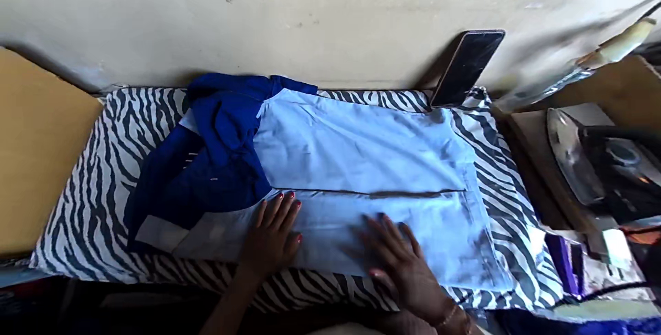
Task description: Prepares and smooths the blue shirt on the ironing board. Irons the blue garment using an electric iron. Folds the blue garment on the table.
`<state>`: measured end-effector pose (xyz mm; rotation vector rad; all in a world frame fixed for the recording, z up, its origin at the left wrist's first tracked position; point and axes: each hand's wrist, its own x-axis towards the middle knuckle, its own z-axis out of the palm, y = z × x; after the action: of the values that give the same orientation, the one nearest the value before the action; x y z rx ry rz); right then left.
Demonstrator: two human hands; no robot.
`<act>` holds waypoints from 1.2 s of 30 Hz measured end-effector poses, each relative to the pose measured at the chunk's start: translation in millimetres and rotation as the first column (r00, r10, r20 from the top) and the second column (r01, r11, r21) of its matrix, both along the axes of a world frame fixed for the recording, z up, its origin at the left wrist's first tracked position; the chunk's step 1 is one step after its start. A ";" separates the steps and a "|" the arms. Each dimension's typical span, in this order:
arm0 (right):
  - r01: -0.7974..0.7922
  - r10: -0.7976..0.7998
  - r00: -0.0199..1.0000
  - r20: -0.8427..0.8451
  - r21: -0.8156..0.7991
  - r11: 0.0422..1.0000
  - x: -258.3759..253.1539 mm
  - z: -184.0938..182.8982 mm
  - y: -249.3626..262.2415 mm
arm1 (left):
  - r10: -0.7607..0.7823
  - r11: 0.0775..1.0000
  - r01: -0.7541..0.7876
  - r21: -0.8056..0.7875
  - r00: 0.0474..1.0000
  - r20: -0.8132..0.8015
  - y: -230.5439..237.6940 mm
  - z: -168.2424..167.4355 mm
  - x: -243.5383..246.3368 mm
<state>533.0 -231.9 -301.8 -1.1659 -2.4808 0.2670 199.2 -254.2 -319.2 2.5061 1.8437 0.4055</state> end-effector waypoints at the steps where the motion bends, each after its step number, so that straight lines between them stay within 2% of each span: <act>1: 0.034 -0.034 0.999 -0.033 0.001 0.999 4.9 9.8 4.5 | 0.009 1.000 -0.009 -0.010 1.000 0.002 -0.9 0.3 2.8; 5: 0.148 -0.149 0.986 0.069 0.018 0.989 25.0 5.3 25.2 | -0.026 0.999 0.031 -0.036 0.992 0.127 -18.3 5.5 17.1; 6: 0.162 -0.162 0.985 0.054 0.002 0.987 24.8 8.0 30.0 | 0.013 1.000 -0.013 0.003 0.985 0.175 -22.5 6.5 18.3; 7: 0.165 -0.165 0.986 -0.010 -0.020 0.986 20.9 16.3 37.7 | 0.107 0.988 -0.128 0.086 0.971 0.214 -25.9 6.2 17.4; 9: 0.156 -0.164 0.972 -0.168 -0.062 0.986 -2.3 38.3 53.5 | 0.381 0.878 -0.435 0.199 0.888 0.259 -32.0 6.0 6.6; 10: 0.115 -0.126 0.966 -0.226 -0.060 0.992 -23.2 48.2 65.1 | 0.500 0.814 -0.551 0.183 0.826 0.261 -30.9 6.3 -3.0; 12: -0.047 0.013 0.951 -0.308 -0.102 0.994 -80.6 63.9 92.2 | 0.623 0.751 -0.653 0.092 0.749 0.228 -23.2 5.5 -17.4; 14: -0.138 0.079 0.937 -0.341 -0.153 0.979 -153.0 75.6 122.3 | 0.645 0.759 -0.650 -0.021 0.747 0.161 -7.3 12.8 -19.9; 16: -0.142 0.092 0.963 -0.254 -0.188 0.972 -224.1 87.2 153.8 | 0.634 0.773 -0.623 -0.117 0.763 0.126 12.8 21.9 -19.3; 19: -0.244 0.246 0.969 -0.007 -0.161 0.956 -304.2 108.4 195.4 | 0.624 0.779 -0.627 -0.006 0.775 0.098 30.6 10.3 -18.8; 21: -0.334 0.346 0.936 0.065 -0.146 0.931 -325.9 139.1 220.7 | 0.605 0.777 -0.621 0.098 0.781 0.151 31.7 0.9 -19.5; 22: -0.347 0.349 0.937 -0.006 -0.138 0.928 -326.2 156.5 234.0 | 0.599 0.778 -0.617 0.118 0.785 0.160 31.6 -2.8 -20.5; 24: -0.297 0.253 0.914 -0.316 -0.100 0.950 -309.9 179.0 265.4 | 0.589 0.777 -0.610 0.155 0.792 0.160 33.1 -9.7 -22.0; 25: -0.257 0.160 0.884 -0.439 -0.171 0.951 -295.4 184.6 281.2 | 0.588 0.777 -0.609 0.157 0.792 0.162 33.2 -10.6 -21.2; 27: -0.252 -0.041 0.852 -0.522 -0.477 0.842 -262.7 180.3 309.9 | 0.575 0.781 -0.600 0.172 0.799 0.177 31.9 -10.7 -19.7; 29: -0.219 -0.178 0.828 -0.531 -0.600 0.769 -235.2 146.7 325.2 | 0.562 0.793 -0.589 0.159 0.806 0.185 31.5 -7.9 -20.6; 30: -0.176 -0.228 0.839 -0.494 -0.643 0.745 -225.1 129.7 320.2 | 0.555 0.802 -0.582 0.134 0.809 0.192 30.8 -4.6 -20.9; 31: -0.135 -0.240 0.888 -0.392 -0.721 0.680 -215.6 118.1 312.3 | 0.544 0.815 -0.572 0.097 0.811 0.214 30.0 -0.7 -21.5; 33: -0.051 -0.096 0.990 -0.108 -0.882 0.468 -206.6 115.4 282.5 | 0.512 0.830 -0.556 0.036 0.787 0.344 31.5 5.8 -23.6; 34: -0.045 0.017 0.999 -0.041 -0.924 0.381 -209.2 114.1 267.0 | 0.499 0.832 -0.555 0.010 0.755 0.425 33.2 8.7 -24.5; 35: -0.074 0.102 0.994 -0.043 -0.943 0.326 -214.3 110.6 254.1 | 0.497 0.828 -0.561 -0.021 0.716 0.490 34.5 11.8 -24.9; 36: -0.103 0.094 0.993 -0.077 -0.944 0.312 -222.1 107.7 244.2 | 0.498 0.816 -0.578 -0.020 0.685 0.532 36.6 13.0 -24.8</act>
<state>311.0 12.3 -194.1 -1.3149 -2.2830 2.0191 174.4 -217.5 -306.2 1.5846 2.3056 1.1371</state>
